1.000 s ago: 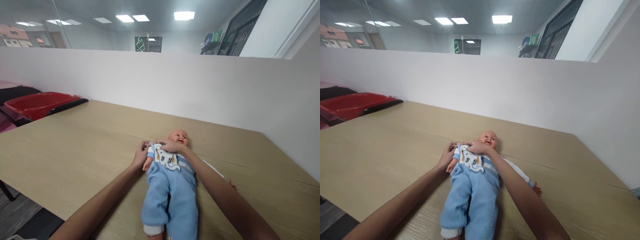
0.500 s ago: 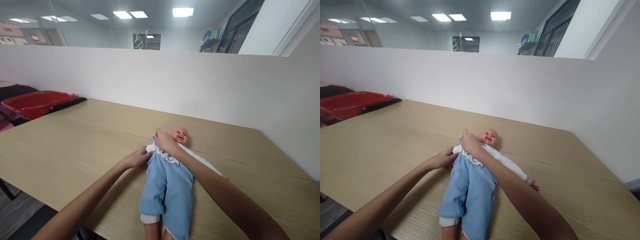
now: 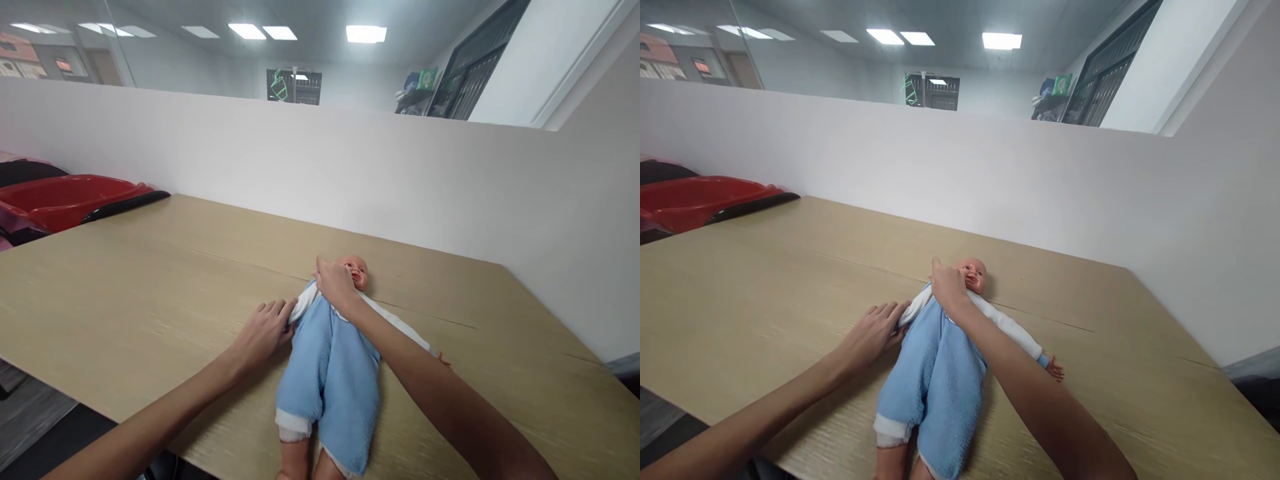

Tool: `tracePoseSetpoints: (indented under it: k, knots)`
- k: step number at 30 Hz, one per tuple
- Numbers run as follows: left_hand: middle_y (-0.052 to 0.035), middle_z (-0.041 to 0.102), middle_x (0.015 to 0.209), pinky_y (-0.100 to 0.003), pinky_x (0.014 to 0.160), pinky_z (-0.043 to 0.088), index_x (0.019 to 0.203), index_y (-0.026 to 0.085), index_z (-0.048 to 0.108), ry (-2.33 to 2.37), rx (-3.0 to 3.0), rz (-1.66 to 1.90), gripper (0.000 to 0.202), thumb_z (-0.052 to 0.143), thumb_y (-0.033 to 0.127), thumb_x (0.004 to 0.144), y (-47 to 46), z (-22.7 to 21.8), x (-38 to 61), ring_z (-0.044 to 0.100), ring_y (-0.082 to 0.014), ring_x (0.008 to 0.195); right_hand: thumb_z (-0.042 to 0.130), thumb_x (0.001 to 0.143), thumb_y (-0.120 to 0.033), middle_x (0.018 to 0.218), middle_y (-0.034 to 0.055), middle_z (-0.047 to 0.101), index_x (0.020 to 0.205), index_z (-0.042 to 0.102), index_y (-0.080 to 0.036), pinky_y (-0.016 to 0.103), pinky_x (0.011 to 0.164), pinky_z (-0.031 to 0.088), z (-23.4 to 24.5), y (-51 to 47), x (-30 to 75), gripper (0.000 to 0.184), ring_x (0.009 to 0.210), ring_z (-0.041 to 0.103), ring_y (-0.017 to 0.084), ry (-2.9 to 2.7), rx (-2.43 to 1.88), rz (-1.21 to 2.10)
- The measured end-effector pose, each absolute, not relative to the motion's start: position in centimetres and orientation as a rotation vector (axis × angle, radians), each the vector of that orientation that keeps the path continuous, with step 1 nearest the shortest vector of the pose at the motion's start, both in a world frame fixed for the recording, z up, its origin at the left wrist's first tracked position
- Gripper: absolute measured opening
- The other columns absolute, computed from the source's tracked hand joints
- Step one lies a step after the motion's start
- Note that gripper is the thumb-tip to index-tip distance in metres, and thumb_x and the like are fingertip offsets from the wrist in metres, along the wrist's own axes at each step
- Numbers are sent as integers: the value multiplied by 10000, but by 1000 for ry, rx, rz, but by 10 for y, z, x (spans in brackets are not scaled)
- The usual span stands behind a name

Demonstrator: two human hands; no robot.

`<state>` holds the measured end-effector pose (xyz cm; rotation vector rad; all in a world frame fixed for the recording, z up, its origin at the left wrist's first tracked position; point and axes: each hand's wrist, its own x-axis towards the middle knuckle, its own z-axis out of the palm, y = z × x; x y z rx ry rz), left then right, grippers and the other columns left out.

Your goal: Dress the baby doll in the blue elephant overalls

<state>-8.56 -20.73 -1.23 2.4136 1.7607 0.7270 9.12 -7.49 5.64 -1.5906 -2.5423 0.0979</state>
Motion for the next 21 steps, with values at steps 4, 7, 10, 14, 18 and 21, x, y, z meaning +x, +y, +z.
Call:
tracePoseSetpoints:
  k: [4,7,10,14,18,21]
  knots:
    - [-118,755,1057,-366,823,465,1239,232,619,1846,2198,706,299,474,364,1014,-210,-15,-107,699,-300,951,483,1008,-104,1099,297,754,1242,627,-99,474,849,547,54,-80,96,274,1049,747,399,-2470,-1731,26]
    - [-103,756,900,-327,665,395,1026,227,612,1960,1933,601,348,427,521,1023,-199,-16,-125,683,-284,781,519,974,-75,1121,273,757,1199,660,-117,489,904,547,53,-84,101,268,1089,739,380,-2472,-1724,74]
    - [-81,733,801,-315,626,351,894,240,580,1996,1876,561,365,426,553,1001,-183,-17,-133,653,-265,704,560,977,-142,1168,280,743,1166,677,-103,496,952,528,54,-85,110,227,1154,709,390,-2454,-1699,177]
    - [-81,719,795,-327,643,371,835,243,566,1952,1949,577,399,430,586,986,-172,-19,-132,649,-267,714,667,965,-389,1197,218,752,1113,699,-145,427,976,520,59,-84,132,287,1192,684,362,-2421,-1596,437]
    - [-105,715,863,-355,720,427,825,237,582,1917,2037,588,437,410,608,978,-171,-20,-132,663,-289,810,653,968,-528,1045,110,798,1173,706,-193,345,824,568,56,-93,170,396,1007,743,279,-2380,-1468,781]
    - [-112,705,883,-375,774,454,839,230,608,1925,2071,575,441,412,603,967,-171,-22,-134,662,-300,845,661,946,-570,940,63,809,1332,637,-217,344,725,587,44,-110,209,524,839,761,251,-2306,-1410,1066]
